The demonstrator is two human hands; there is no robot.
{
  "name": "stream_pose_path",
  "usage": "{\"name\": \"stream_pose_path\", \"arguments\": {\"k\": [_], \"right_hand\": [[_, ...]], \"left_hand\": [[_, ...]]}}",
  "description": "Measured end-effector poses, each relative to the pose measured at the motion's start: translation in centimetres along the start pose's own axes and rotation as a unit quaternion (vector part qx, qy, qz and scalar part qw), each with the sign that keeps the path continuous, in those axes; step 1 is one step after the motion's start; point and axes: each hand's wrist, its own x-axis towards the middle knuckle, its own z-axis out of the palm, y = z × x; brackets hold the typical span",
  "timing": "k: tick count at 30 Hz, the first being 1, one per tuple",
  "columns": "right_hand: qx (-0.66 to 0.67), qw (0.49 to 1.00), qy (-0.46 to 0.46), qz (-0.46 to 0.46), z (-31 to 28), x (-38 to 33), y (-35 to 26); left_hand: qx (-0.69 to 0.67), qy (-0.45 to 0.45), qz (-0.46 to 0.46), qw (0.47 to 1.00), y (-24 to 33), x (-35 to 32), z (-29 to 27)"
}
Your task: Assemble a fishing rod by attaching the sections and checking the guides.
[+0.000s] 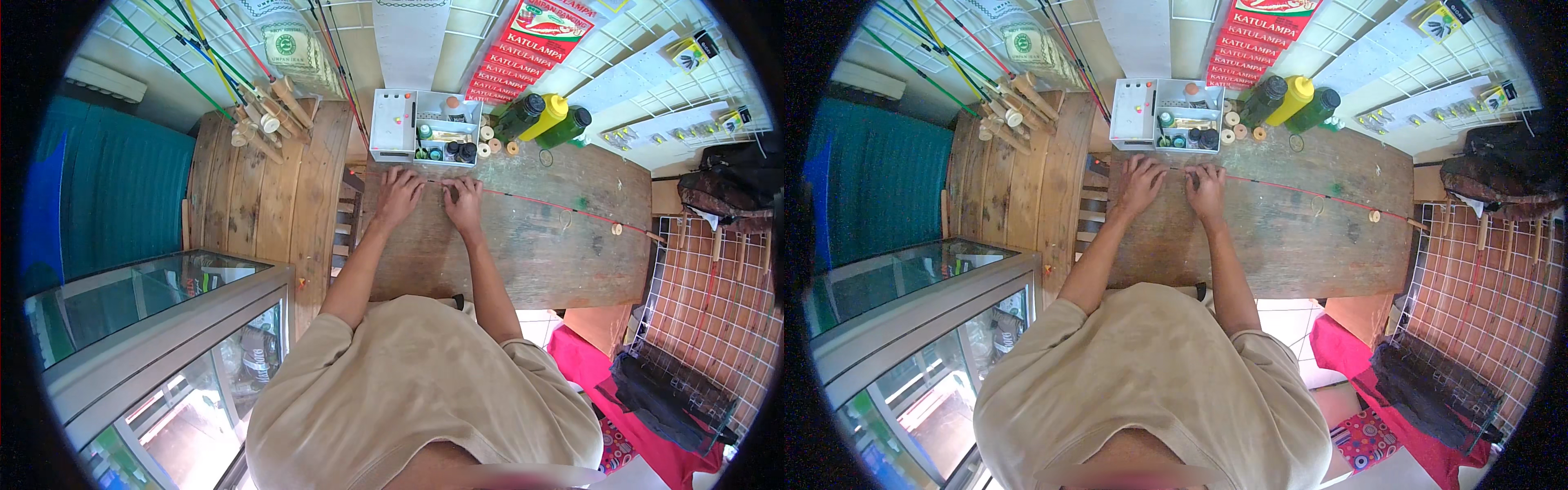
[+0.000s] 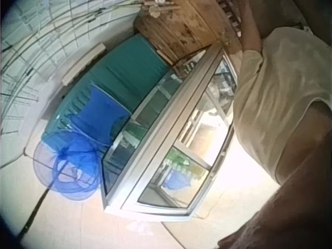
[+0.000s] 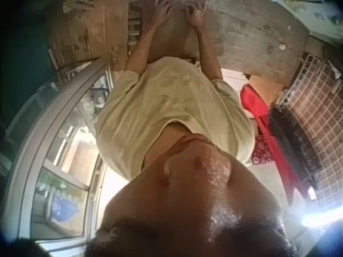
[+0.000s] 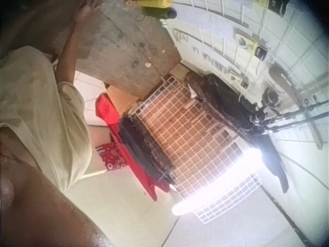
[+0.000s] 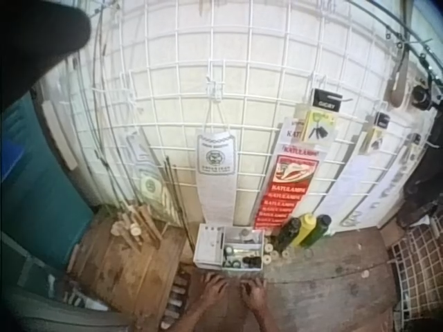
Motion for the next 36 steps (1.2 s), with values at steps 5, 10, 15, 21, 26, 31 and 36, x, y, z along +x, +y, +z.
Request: {"name": "stream_pose_path", "arguments": {"k": [5, 10, 15, 21, 26, 31, 36], "right_hand": [[-0.016, 1.0, 0.01, 0.01, 0.1, -1.0, -0.2], [0.0, 1.0, 0.022, 0.008, 0.1, -1.7, -0.3], [0.003, 1.0, 0.017, -0.002, -0.4, -2.2, -1.1], [0.005, 1.0, -0.01, -0.001, -0.7, -3.2, -1.0], [0.013, 1.0, -0.011, 0.002, -0.6, -3.8, -1.6], [0.022, 1.0, -0.014, -0.01, -1.1, -3.7, -2.4], [0.029, 1.0, -0.007, -0.002, -2.0, -3.9, -2.6]], "left_hand": [[-0.002, 0.003, -0.002, 1.0, 0.7, -0.9, 0.0], [-0.027, 0.004, -0.022, 0.999, 1.5, -1.8, -0.1], [-0.018, -0.016, -0.036, 0.999, 2.3, -2.4, -0.4], [-0.008, -0.038, -0.05, 0.998, 3.0, -2.7, -0.5], [-0.013, -0.079, -0.076, 0.994, 3.6, -2.7, -1.5], [-0.005, -0.079, -0.084, 0.993, 3.4, -2.9, -1.8], [-0.025, -0.086, -0.097, 0.991, 3.7, -3.2, -1.8]]}}
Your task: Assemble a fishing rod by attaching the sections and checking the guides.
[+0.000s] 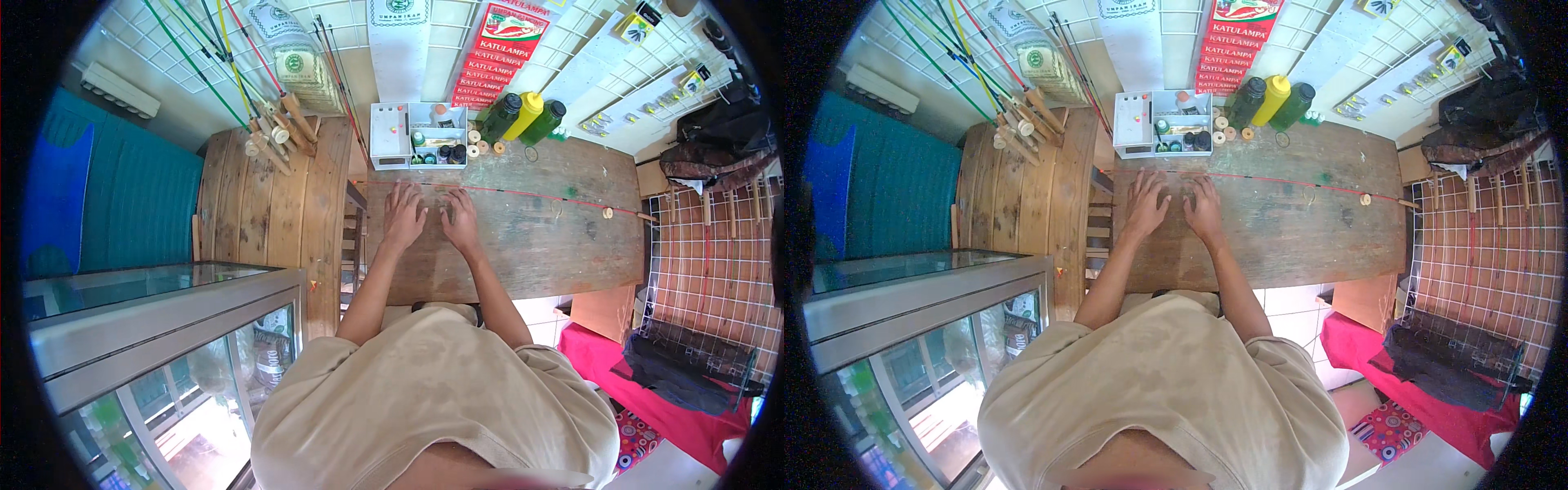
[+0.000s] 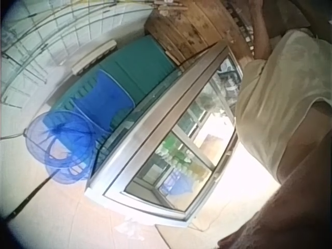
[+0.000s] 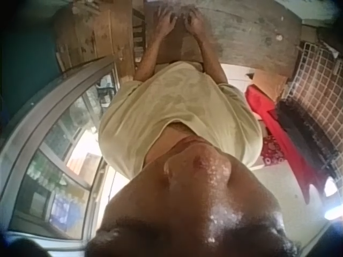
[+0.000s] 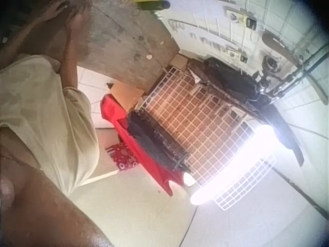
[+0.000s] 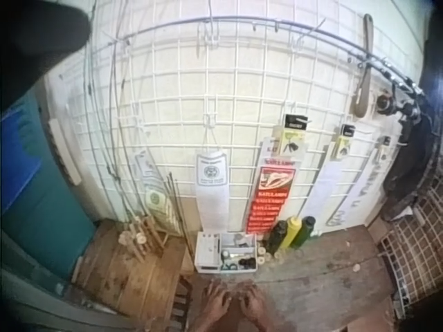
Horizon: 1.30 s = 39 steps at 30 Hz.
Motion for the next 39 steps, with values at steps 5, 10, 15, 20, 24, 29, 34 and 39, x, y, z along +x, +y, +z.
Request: {"name": "stream_pose_path", "arguments": {"k": [5, 10, 15, 20, 24, 29, 34, 39], "right_hand": [[0.002, 1.0, 0.001, 0.014, -0.7, -0.5, 0.5], [-0.006, 1.0, -0.007, 0.02, -1.9, -0.5, 1.2], [-0.012, 1.0, -0.005, 0.024, -3.7, -0.7, 2.5], [-0.027, 0.999, 0.003, 0.03, -6.2, -1.4, 5.0], [-0.017, 0.999, 0.005, 0.043, -9.7, -2.0, 8.0], [-0.014, 0.999, 0.014, 0.042, -15.4, -3.8, 14.3], [-0.013, 0.997, 0.053, 0.057, -22.2, -4.8, 20.6], [-0.04, 0.994, 0.065, 0.072, -28.3, -5.8, 25.0]], "left_hand": [[-0.003, -0.019, 0.005, 1.0, 0.8, 0.1, 0.1], [-0.02, -0.025, 0.011, 0.999, 1.5, 0.6, 0.9], [-0.028, -0.026, 0.02, 0.999, 3.8, 1.2, 1.6], [-0.016, -0.028, 0.024, 0.999, 6.7, 2.1, 3.7], [-0.009, -0.026, 0.021, 0.999, 10.0, 2.9, 6.3], [-0.008, -0.03, 0.033, 0.999, 16.4, 4.3, 11.5], [0.007, -0.072, 0.048, 0.996, 23.7, 6.0, 16.9], [0.018, -0.068, 0.08, 0.994, 29.1, 7.9, 22.1]]}}
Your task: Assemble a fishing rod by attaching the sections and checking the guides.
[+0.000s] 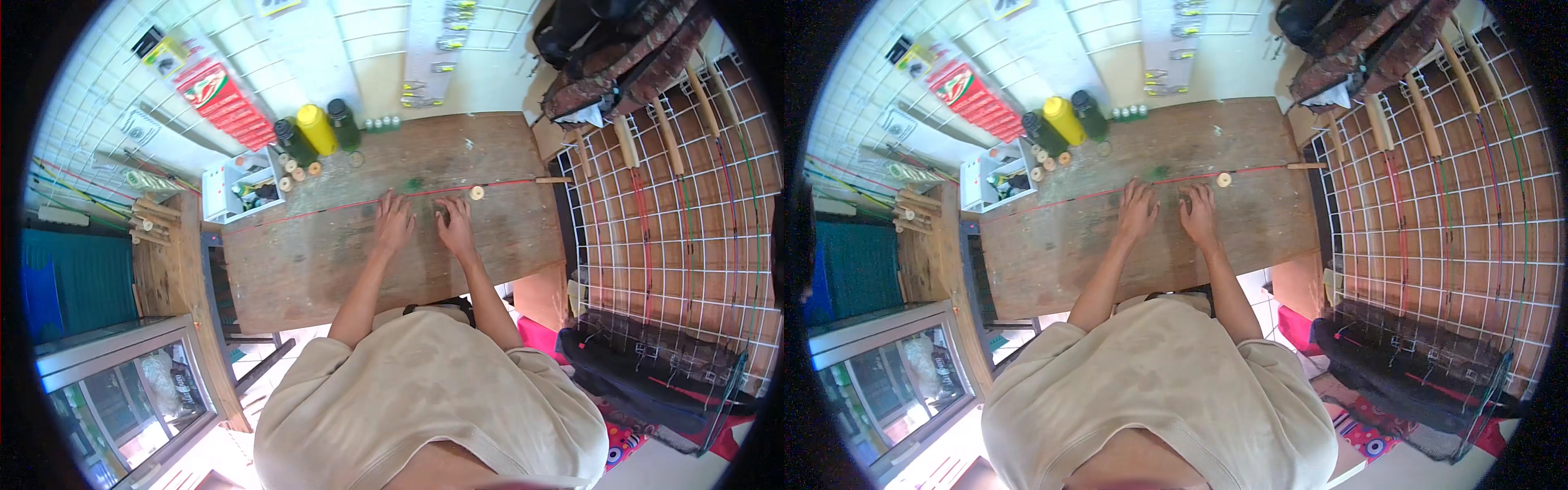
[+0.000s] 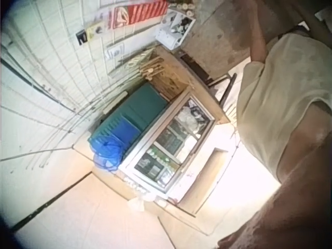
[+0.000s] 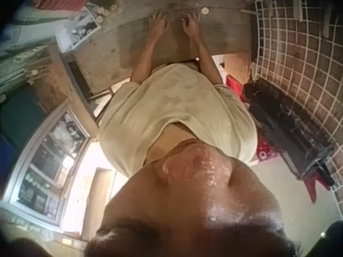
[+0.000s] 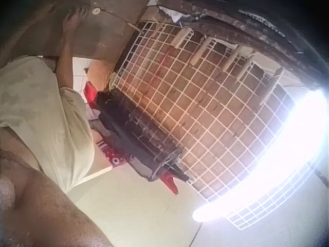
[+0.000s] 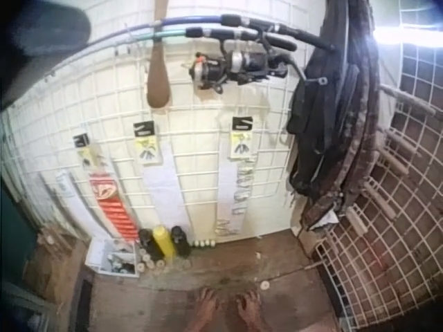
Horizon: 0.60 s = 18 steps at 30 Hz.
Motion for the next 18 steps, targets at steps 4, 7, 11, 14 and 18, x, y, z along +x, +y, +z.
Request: {"name": "stream_pose_path", "arguments": {"k": [4, 7, 11, 14, 18], "right_hand": [[-0.053, 0.997, 0.02, 0.059, -3.3, 0.9, 3.6], [-0.088, 0.992, 0.019, 0.093, -4.5, 1.9, 5.1], [-0.116, 0.986, -0.043, 0.113, -5.1, 2.9, 6.7], [-0.131, 0.984, -0.044, 0.113, -4.9, 3.2, 7.6], [-0.031, 0.986, -0.054, 0.153, -5.4, 3.7, 8.7]], "left_hand": [[-0.001, 0.003, 0.026, 1.0, 3.6, 2.3, 2.6], [0.008, 0.015, 0.04, 0.999, 5.1, 3.7, 4.2], [0.042, 0.009, 0.066, 0.997, 6.7, 5.4, 5.7], [0.065, 0.0, 0.073, 0.995, 7.4, 6.4, 6.6], [0.088, 0.002, 0.072, 0.994, 8.0, 7.4, 7.5]]}}
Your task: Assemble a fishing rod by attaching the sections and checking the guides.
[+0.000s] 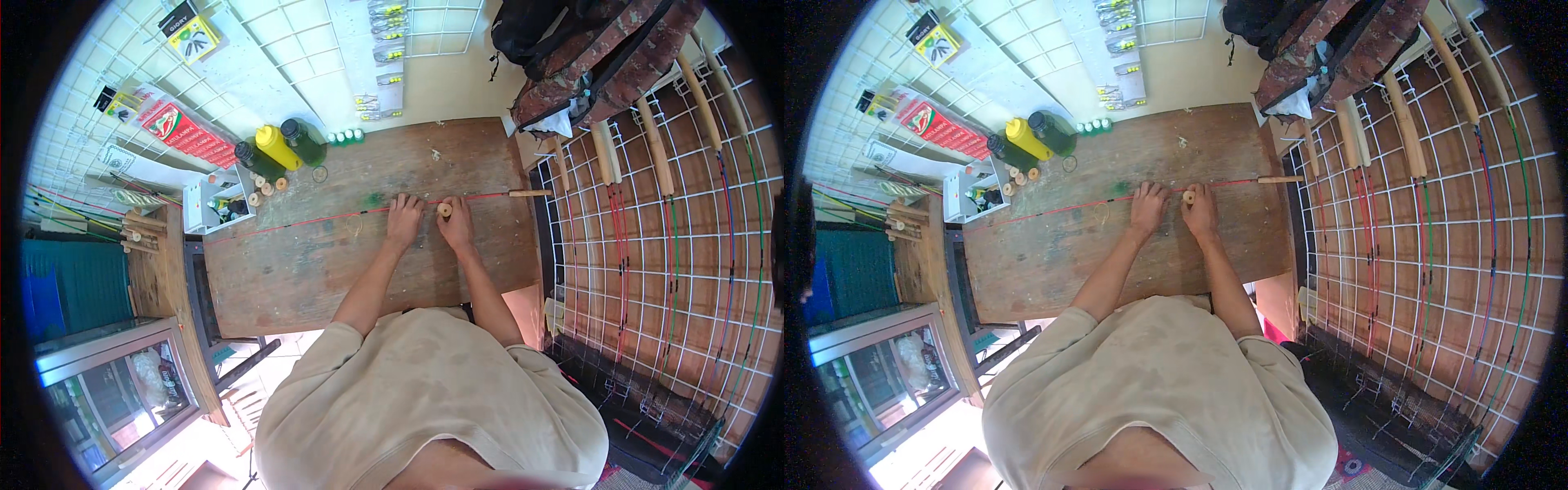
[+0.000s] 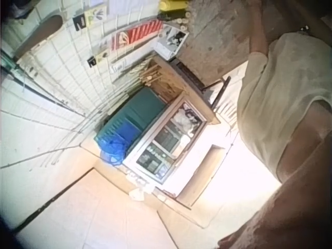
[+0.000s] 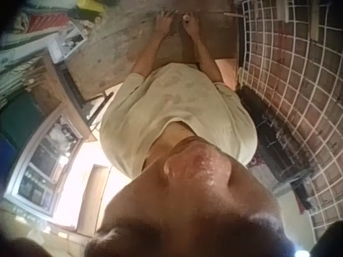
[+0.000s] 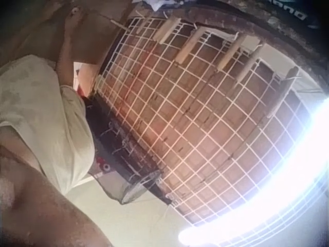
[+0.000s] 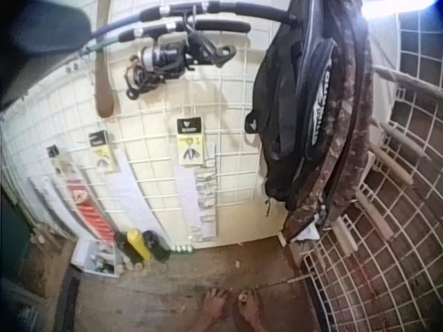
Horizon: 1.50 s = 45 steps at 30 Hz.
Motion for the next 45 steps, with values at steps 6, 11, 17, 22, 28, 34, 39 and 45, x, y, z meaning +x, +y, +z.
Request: {"name": "stream_pose_path", "arguments": {"k": [6, 11, 17, 22, 28, 34, 39, 45], "right_hand": [[0.142, 0.99, 0.022, -0.017, -1.5, 0.0, 0.9], [0.158, 0.985, 0.023, -0.064, -2.5, 0.5, 1.5], [0.269, 0.959, -0.01, -0.092, -2.0, 2.2, 1.2], [0.246, 0.964, -0.063, -0.08, -2.1, 2.7, -0.9], [0.239, 0.959, -0.108, -0.105, -2.7, 1.8, -2.6], [0.124, 0.972, -0.075, -0.184, -2.1, 0.8, -2.1], [0.174, 0.963, -0.056, -0.199, -1.9, 0.4, -2.8], [0.173, 0.968, -0.054, -0.173, -1.1, 0.5, -2.1]], "left_hand": [[0.013, -0.013, 0.005, 1.0, -0.8, 0.8, 0.8], [0.049, 0.019, 0.016, 0.998, -1.5, 0.5, -0.8], [0.045, 0.066, 0.001, 0.997, -2.6, -0.2, -3.8], [0.051, 0.072, -0.021, 0.996, -3.6, -1.4, -5.2], [0.043, 0.104, -0.041, 0.993, -4.5, -2.5, -5.9], [0.044, 0.092, -0.058, 0.993, -5.3, -2.8, -6.5], [0.033, 0.08, -0.088, 0.992, -6.2, -3.1, -7.2], [0.0, 0.064, -0.071, 0.995, -6.7, -3.6, -8.4]]}}
